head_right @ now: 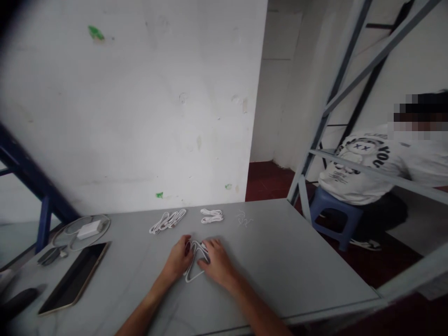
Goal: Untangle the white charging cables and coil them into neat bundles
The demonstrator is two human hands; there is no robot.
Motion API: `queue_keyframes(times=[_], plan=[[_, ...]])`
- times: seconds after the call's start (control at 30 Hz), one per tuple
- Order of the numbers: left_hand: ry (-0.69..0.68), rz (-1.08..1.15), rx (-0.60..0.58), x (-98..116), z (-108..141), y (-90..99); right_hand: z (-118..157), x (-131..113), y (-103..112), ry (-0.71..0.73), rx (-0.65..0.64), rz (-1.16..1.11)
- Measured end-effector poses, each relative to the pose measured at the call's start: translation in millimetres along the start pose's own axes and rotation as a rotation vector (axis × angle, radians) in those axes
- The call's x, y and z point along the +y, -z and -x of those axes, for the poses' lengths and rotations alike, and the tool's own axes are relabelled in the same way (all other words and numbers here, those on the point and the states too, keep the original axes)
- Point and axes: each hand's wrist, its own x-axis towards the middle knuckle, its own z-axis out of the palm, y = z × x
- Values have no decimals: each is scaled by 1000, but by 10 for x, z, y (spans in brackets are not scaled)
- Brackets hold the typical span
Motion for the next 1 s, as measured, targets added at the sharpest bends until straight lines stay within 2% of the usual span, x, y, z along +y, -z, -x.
queue_keyframes(times=[0.2, 0.4, 0.7, 0.87, 1.0], plan=[[43, 8, -40, 59, -11, 67, 20, 3, 73, -17, -82, 232], [45, -119, -158, 207, 31, 168, 23, 71, 66, -34, -73, 363], [84, -421, -328, 474, 89, 304, 18, 34, 120, -48, -210, 386], [67, -558, -359, 483, 117, 305, 10, 103, 131, -58, -240, 328], [38, -566, -333, 409, 108, 260, 17, 153, 133, -35, -187, 202]])
